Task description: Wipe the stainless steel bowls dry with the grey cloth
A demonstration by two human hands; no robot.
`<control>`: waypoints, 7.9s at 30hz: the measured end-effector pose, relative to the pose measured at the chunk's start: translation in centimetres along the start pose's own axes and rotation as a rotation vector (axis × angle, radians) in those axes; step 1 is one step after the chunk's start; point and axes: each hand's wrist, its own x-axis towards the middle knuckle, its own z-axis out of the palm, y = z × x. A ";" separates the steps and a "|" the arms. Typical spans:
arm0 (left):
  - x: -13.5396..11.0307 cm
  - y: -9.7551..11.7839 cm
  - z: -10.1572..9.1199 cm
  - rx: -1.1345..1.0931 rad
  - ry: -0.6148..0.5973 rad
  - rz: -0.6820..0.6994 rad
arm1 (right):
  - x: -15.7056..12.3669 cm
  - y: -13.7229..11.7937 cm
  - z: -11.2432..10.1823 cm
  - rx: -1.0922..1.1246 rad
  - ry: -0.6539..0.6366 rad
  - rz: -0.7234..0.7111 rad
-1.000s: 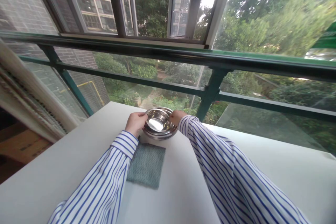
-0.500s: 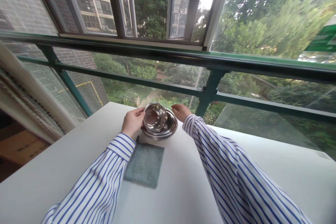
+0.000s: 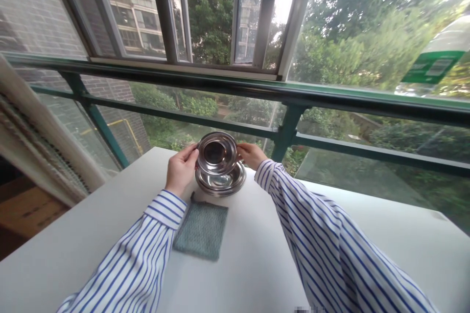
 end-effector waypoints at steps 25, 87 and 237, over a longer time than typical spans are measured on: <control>-6.3 3.2 3.4 -0.369 -0.253 -0.246 | -8.1 -0.1 -6.1 0.069 0.269 -0.105; -18.1 -3.9 8.5 -0.270 -0.602 -0.432 | -24.5 12.5 -1.4 0.629 0.466 0.349; -13.3 -5.2 -8.4 0.760 -0.412 0.454 | -16.2 0.0 8.8 -0.551 -0.360 -0.397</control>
